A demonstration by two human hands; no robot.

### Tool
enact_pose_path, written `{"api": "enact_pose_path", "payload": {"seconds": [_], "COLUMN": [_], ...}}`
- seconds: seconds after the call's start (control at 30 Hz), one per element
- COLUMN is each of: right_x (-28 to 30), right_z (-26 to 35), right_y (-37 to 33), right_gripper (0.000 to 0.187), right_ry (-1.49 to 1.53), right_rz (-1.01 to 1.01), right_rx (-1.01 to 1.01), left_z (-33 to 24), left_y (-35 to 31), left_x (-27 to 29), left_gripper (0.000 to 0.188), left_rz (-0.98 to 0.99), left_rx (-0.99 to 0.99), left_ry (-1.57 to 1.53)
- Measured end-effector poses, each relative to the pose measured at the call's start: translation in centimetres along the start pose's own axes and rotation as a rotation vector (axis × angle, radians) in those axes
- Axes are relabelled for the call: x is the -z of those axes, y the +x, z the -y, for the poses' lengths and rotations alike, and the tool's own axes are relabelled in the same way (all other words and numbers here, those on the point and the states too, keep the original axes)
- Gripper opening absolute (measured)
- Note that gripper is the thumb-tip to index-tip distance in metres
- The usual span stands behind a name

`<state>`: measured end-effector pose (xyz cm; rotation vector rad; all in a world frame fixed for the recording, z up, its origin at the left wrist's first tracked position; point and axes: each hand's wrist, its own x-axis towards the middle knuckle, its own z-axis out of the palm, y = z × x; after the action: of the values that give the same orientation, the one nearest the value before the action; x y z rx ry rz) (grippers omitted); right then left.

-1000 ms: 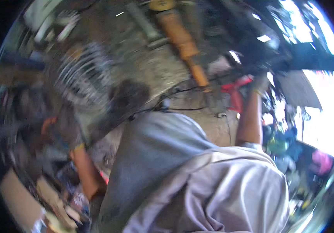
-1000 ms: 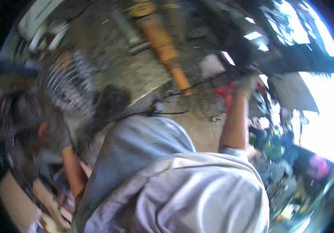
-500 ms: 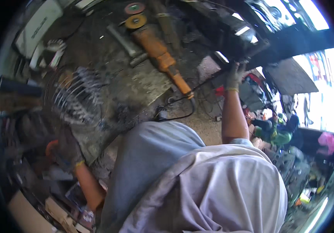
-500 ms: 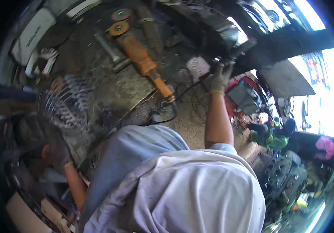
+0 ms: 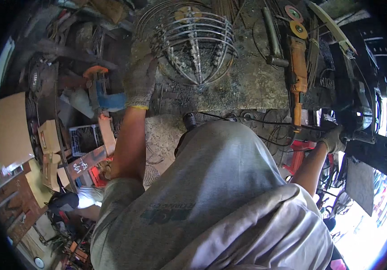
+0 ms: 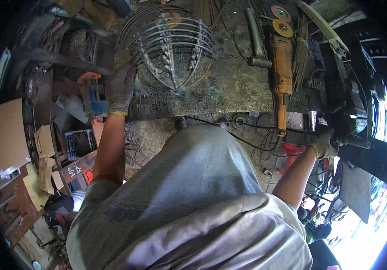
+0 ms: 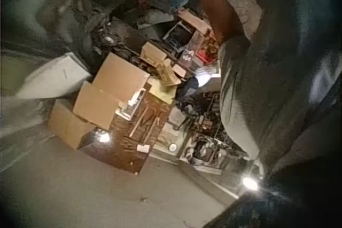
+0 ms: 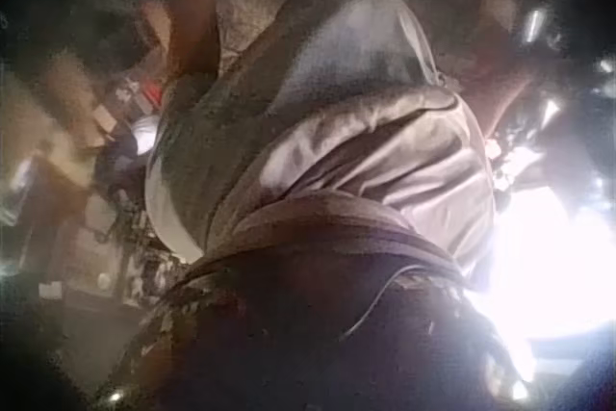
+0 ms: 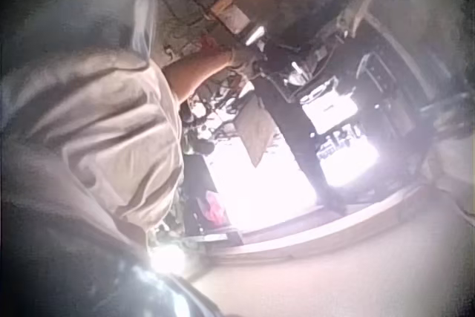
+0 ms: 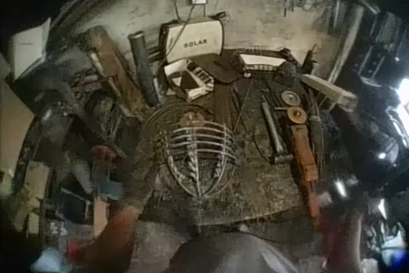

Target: The person uses a welding tool to join metal rods of a curved frame, then hammers the joints to secure them and checks the alignment by hand.

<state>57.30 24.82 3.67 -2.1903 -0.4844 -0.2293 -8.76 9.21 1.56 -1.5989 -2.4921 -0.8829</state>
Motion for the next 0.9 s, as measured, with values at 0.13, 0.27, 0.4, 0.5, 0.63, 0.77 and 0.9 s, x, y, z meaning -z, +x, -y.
{"api": "enact_pose_path", "payload": {"seconds": [0.13,0.27,0.4,0.5,0.63,0.77,0.9], "right_x": [0.5,0.2,1.8,3.4,6.0,3.4,3.6], "right_z": [1.1,0.8,2.2,4.1,7.9,4.8,3.2], "right_y": [-1.2,1.4,1.9,1.7,-2.0,1.0,3.8], "right_gripper": [0.067,0.055,0.047,0.045,0.05,0.052,0.054], "right_ry": [0.116,0.311,0.568,0.536,0.257,0.291,-0.362], "right_rz": [-0.015,0.056,0.186,0.254,0.078,-0.033,0.223], "right_rx": [0.177,0.244,0.116,-0.067,-0.111,-0.067,0.263], "left_z": [1.4,0.9,1.1,1.5,0.8,0.5,0.0], "left_y": [-0.1,0.0,-0.1,-0.1,0.2,0.1,0.3], "left_x": [-1.2,-0.9,-0.6,-1.0,-0.2,-0.2,0.1], "left_gripper": [0.032,0.033,0.033,0.033,0.033,0.034,0.033], "left_rz": [0.008,-0.002,-0.069,-0.055,-0.005,-0.01,0.038], "left_rx": [0.011,-0.017,-0.071,-0.074,-0.064,-0.045,-0.016], "left_ry": [-0.027,0.003,0.01,-0.012,0.019,-0.015,0.023]}}
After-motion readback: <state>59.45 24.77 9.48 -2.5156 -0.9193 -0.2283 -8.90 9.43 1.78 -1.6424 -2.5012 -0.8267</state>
